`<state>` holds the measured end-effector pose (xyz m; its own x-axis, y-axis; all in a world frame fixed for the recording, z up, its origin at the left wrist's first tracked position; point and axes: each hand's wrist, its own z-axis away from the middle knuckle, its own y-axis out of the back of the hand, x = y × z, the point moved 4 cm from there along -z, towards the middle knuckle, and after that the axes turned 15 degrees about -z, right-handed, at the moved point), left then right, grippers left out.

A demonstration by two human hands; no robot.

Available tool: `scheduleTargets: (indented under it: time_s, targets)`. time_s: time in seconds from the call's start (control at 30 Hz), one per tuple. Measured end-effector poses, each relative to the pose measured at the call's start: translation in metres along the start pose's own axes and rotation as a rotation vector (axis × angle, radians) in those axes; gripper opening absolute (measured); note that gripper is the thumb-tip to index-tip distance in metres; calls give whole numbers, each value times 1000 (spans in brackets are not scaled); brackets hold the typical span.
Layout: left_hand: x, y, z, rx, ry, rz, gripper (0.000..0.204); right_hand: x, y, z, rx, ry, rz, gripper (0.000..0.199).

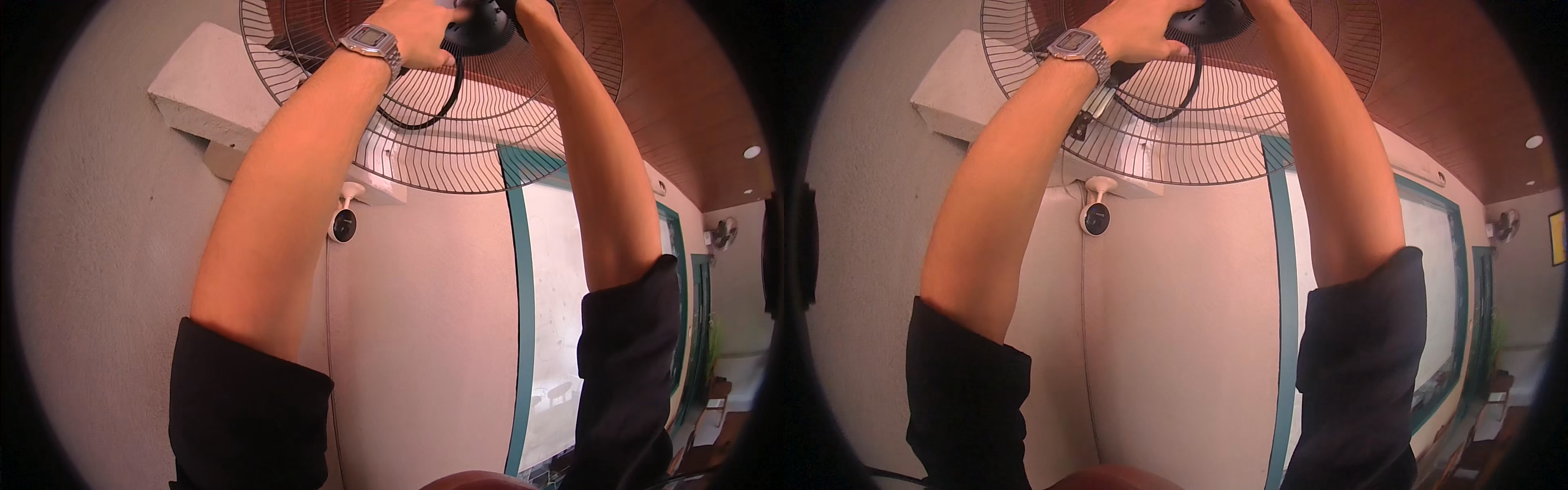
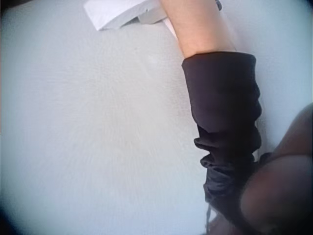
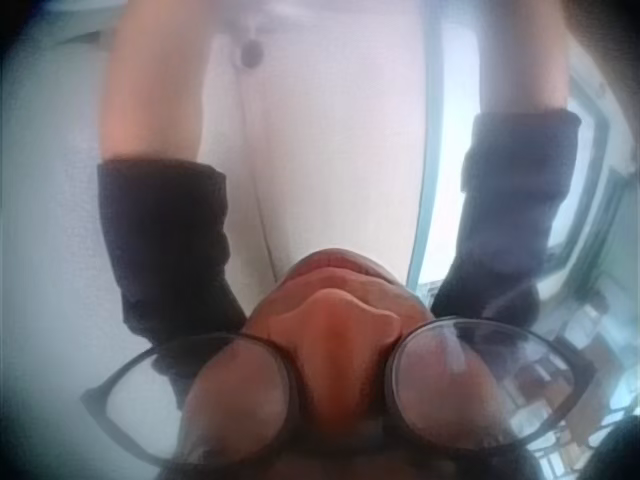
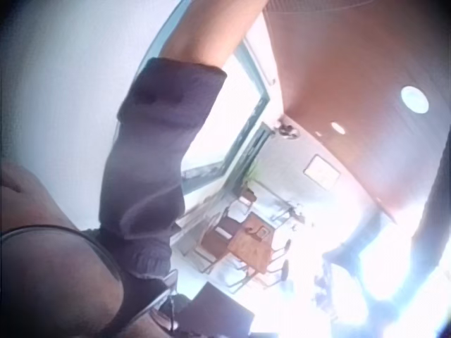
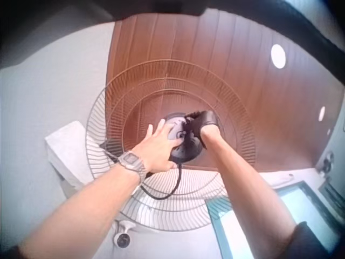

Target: The person assembles a wall-mounted fan by attaching the fan blades to the motor housing and securing the protective cage. The person uses a screwdriver to tighten screws and aligns the components by hand.

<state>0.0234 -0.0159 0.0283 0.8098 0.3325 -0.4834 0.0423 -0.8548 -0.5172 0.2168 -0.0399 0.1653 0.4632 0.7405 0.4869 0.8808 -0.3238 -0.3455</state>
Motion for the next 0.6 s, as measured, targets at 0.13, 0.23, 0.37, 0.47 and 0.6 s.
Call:
scheduleTargets:
  time_s: [0.13,0.23,0.37,0.47,0.6]
  targets:
    - [2,-12,8,7,1,32,79,-6,-19,7,-69,125,180,18]
    - [-1,-8,1,19,12,-5,78,-42,-26,6,-98,296,625,20]
    - [8,-14,-5,16,4,6,78,-23,-31,-7,-221,319,1025,24]
    - [-4,-5,3,5,3,-22,78,-68,-35,20,-111,140,765,23]
    - [0,0,3,-5,-3,-29,80,-73,-33,21,-187,131,780,25]
